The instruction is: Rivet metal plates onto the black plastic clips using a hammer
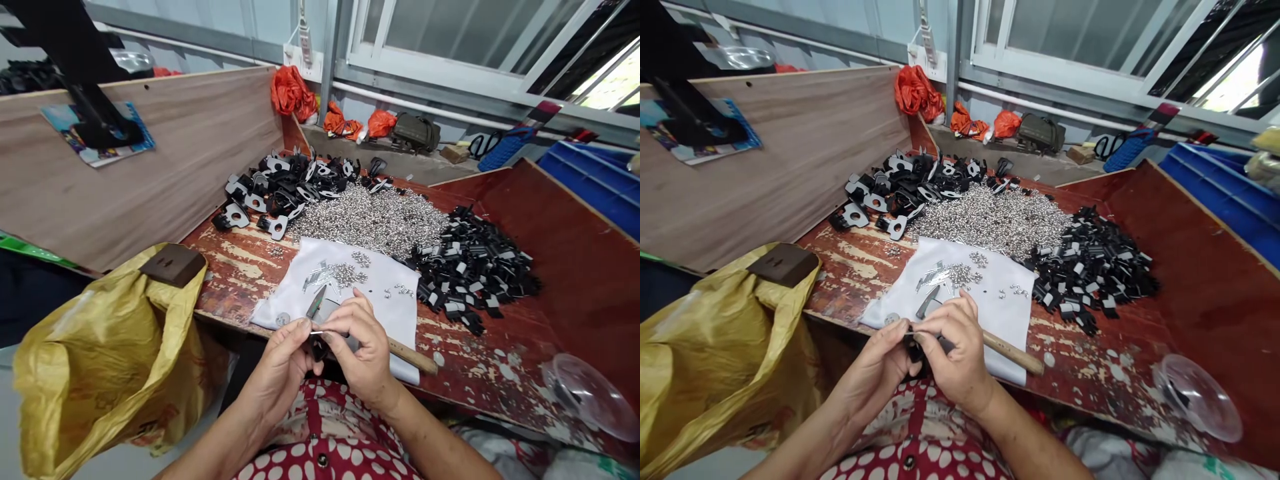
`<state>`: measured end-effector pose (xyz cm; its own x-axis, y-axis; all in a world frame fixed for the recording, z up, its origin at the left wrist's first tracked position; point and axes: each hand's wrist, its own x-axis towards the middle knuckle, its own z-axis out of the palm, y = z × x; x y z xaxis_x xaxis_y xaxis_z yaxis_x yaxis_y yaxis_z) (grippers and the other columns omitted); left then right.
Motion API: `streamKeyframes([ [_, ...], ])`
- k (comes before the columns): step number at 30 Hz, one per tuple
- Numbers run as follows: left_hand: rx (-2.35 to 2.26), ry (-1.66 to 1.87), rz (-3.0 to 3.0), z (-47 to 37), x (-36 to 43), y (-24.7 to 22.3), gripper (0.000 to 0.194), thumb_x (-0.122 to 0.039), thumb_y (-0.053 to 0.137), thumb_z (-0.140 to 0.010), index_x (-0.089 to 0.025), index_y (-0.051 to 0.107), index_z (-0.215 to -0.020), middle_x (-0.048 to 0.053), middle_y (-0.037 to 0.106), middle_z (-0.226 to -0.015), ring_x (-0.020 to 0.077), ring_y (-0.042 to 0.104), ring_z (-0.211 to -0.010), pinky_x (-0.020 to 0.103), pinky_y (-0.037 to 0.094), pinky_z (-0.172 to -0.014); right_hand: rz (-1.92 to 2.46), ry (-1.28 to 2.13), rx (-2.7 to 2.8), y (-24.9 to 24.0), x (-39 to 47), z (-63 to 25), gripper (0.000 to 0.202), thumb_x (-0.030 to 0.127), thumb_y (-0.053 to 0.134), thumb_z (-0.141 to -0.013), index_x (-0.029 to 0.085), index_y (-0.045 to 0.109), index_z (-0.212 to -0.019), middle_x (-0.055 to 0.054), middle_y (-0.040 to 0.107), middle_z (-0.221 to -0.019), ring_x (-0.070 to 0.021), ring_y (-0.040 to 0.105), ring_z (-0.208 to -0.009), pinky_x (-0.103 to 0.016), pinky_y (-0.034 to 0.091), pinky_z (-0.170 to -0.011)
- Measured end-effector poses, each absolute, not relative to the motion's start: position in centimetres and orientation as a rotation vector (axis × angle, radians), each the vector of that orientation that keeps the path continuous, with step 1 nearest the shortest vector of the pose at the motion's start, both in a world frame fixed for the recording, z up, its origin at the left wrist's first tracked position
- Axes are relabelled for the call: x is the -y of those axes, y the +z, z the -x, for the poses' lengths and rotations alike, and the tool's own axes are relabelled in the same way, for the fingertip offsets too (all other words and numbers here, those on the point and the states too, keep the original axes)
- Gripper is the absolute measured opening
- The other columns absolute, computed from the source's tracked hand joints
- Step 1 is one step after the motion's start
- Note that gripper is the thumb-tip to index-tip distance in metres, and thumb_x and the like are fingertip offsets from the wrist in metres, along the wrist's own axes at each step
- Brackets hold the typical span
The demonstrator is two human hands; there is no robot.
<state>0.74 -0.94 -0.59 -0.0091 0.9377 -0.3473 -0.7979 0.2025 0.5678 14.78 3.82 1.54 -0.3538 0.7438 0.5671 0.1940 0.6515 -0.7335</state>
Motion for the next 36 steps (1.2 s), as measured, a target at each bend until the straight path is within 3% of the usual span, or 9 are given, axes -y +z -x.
streamKeyframes([
  [6,-0.758,1.365,-0.199,-0.6,0.9,-0.9,0.025,-0.036,0.088,-0.075,-0.014,0.076,-0.078,0.002,0.063,-0.073,0.0117,0.054,-0.06,0.021,0.052,-0.044,0.724,0.656,1.885,1.6,-3.9,-15.0,0.013,0.015,0.062,-0.094,0.025,0.071,-0.091,0.002,0.068,-0.082,-0.0169,0.062,-0.085,-0.053,0.034,-0.112],
  [13,-0.79,1.377,-0.176,-0.9,1.1,-1.1,0.026,-0.032,0.089,-0.072,-0.014,0.071,-0.076,0.0,0.061,-0.071,0.011,0.054,-0.059,0.021,0.053,-0.048,0.713,0.075,2.088,1.3,-2.5,-14.6,0.015,0.014,0.062,-0.092,0.024,0.07,-0.1,0.002,0.075,-0.087,-0.0197,0.063,-0.089,-0.058,0.023,-0.118],
  [19,-0.898,1.351,-0.199,-1.0,1.6,-0.7,0.035,-0.038,0.089,-0.071,-0.016,0.062,-0.071,-0.004,0.052,-0.064,0.008,0.045,-0.052,0.017,0.043,-0.042,0.713,-0.012,2.15,0.2,-1.9,-14.5,0.014,0.016,0.057,-0.096,0.022,0.069,-0.094,0.002,0.075,-0.085,-0.0184,0.063,-0.087,-0.052,0.027,-0.116],
  [24,-0.897,1.269,-0.382,0.4,4.2,-1.5,0.037,-0.042,0.087,-0.074,-0.021,0.063,-0.092,-0.002,0.059,-0.082,0.01,0.051,-0.061,0.021,0.049,-0.055,0.665,0.021,2.08,-0.6,-1.4,-14.3,0.006,0.016,0.063,-0.094,0.021,0.067,-0.094,0.003,0.075,-0.083,-0.0161,0.063,-0.085,-0.048,0.031,-0.112],
  [27,-1.164,1.3,-0.657,2.1,6.1,-2.4,0.042,-0.038,0.088,-0.073,-0.026,0.061,-0.103,0.0,0.065,-0.092,0.0166,0.062,-0.08,0.025,0.052,-0.072,0.55,0.123,2.235,-1.0,-1.4,-14.5,0.01,0.015,0.057,-0.098,0.02,0.066,-0.096,0.001,0.072,-0.081,-0.0159,0.061,-0.083,-0.043,0.039,-0.105],
  [30,-1.517,1.176,-0.907,4.4,7.5,-2.4,0.035,-0.045,0.072,-0.086,-0.026,0.064,-0.115,0.004,0.071,-0.1,0.0237,0.065,-0.098,0.031,0.05,-0.086,0.576,0.224,2.485,-1.2,-2.7,-16.6,0.019,0.014,0.051,-0.1,0.018,0.064,-0.114,-0.003,0.072,-0.094,-0.018,0.06,-0.09,-0.038,0.046,-0.093],
  [32,-1.666,1.107,-0.95,5.3,7.7,-2.0,0.037,-0.052,0.063,-0.091,-0.024,0.067,-0.115,0.005,0.072,-0.094,0.0253,0.065,-0.092,0.032,0.05,-0.082,0.861,0.094,2.565,-1.2,-4.0,-19.0,0.021,0.019,0.056,-0.099,0.016,0.062,-0.119,-0.009,0.069,-0.101,-0.0227,0.059,-0.094,-0.039,0.047,-0.086],
  [36,-1.691,1.14,-0.967,4.4,5.9,-2.1,0.04,-0.056,0.054,-0.094,-0.022,0.071,-0.107,0.003,0.068,-0.077,0.0234,0.062,-0.077,0.028,0.047,-0.069,1.301,-0.174,2.674,-1.9,-5.9,-23.2,0.01,0.028,0.062,-0.095,0.019,0.059,-0.092,-0.01,0.062,-0.092,-0.0259,0.059,-0.085,-0.036,0.046,-0.072],
])
